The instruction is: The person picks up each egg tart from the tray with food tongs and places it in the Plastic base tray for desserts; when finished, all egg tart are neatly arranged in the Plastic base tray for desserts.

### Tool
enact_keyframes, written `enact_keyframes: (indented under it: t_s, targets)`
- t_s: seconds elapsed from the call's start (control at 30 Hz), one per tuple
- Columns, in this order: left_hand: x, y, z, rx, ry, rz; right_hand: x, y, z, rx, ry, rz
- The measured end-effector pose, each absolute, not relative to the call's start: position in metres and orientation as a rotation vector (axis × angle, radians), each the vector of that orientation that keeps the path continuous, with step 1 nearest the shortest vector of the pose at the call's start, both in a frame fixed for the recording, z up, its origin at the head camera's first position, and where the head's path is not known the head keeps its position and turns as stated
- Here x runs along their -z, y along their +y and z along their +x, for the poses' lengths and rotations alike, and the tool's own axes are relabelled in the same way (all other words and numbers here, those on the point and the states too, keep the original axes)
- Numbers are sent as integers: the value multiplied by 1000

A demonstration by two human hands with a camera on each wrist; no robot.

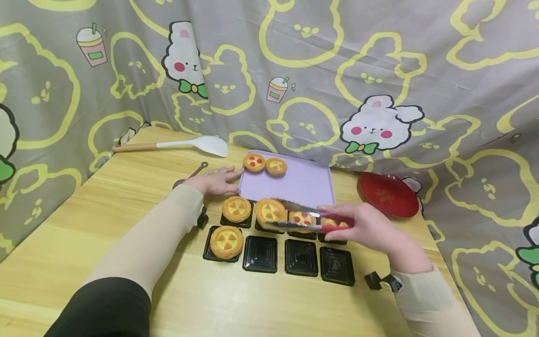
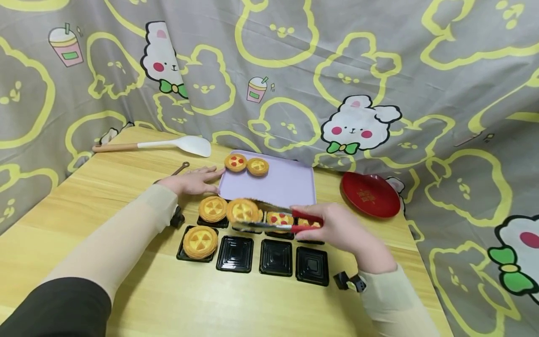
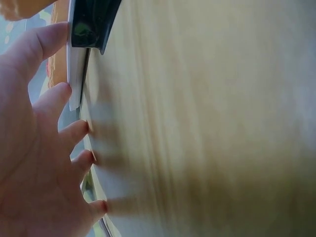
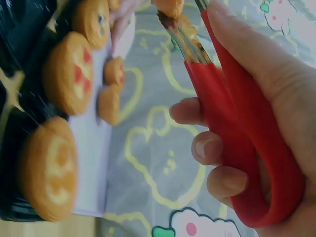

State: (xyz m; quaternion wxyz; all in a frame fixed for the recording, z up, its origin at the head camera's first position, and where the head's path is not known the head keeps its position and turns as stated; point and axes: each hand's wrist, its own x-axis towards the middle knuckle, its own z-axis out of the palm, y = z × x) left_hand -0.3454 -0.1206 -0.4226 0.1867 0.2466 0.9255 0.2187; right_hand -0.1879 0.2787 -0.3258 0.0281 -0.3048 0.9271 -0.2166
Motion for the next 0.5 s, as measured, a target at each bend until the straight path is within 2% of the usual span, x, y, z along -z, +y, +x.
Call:
enact_keyframes:
  t_s: [0.5]
  targets:
    - [427, -121, -350, -572, 2619, 674, 363, 266, -159, 426, 2802, -1067]
